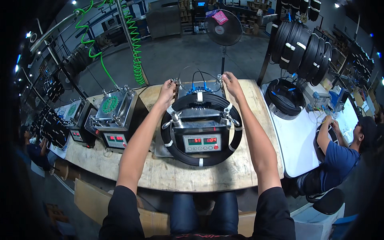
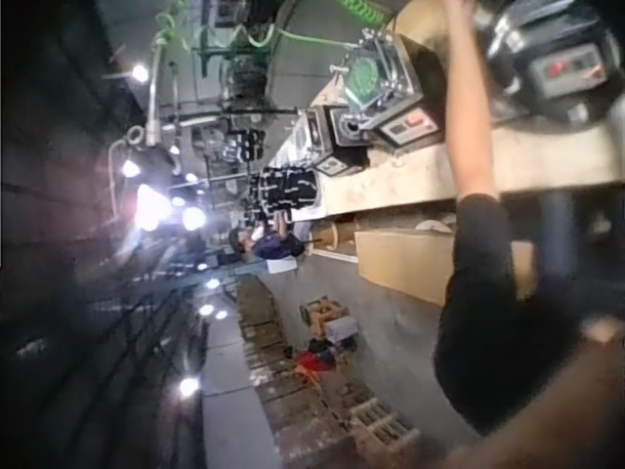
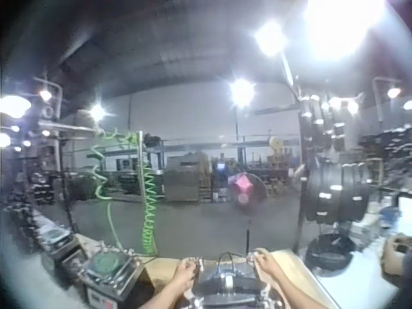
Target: The person operates a machine unit by hand, working with a cable coil and connector housing at a control panel.
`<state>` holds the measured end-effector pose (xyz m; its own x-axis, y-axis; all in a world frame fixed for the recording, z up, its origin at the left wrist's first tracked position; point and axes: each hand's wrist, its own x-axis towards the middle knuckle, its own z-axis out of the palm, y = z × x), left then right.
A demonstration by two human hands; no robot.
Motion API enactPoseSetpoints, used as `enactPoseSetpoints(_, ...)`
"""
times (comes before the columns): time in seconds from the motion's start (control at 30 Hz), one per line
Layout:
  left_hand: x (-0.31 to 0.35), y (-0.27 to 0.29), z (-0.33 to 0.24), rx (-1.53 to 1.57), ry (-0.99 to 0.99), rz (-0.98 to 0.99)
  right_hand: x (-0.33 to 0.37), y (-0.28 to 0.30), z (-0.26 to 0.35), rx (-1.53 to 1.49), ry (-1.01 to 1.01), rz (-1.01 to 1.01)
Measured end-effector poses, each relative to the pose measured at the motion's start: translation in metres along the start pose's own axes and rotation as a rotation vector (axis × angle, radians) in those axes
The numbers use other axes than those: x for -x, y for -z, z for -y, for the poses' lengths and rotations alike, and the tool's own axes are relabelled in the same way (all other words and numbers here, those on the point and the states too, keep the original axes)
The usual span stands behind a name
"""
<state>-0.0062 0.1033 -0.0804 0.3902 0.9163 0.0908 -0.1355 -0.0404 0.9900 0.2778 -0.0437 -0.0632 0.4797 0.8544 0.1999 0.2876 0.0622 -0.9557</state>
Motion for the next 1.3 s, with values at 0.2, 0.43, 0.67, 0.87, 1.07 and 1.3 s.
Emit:
enactPoseSetpoints(0.2,0.067,-0.009,-0.057,-0.261,0.047,0.05,0.034,0.001,0.036,0.234,0.174,-0.138)
enactPoseSetpoints(0.43,0.082,-0.028,-0.05,-0.599,-0.455,-0.187,0.066,-0.021,0.04,0.126,0.306,-0.102)
enactPoseSetpoints(0.67,0.092,-0.032,-0.062,-0.488,-0.228,-0.048,0.07,-0.018,0.042,0.14,0.259,-0.112)
enactPoseSetpoints(0.87,0.096,-0.023,-0.064,-0.563,-0.18,-0.112,0.081,-0.026,0.052,0.231,0.213,-0.199)
enactPoseSetpoints(1.07,0.107,-0.028,-0.059,-0.544,-0.195,-0.108,0.085,-0.014,0.046,0.284,0.206,-0.192)
enactPoseSetpoints(1.3,0.171,-0.016,-0.043,-0.5,-0.585,-0.269,0.149,-0.022,0.065,0.374,0.237,-0.253)
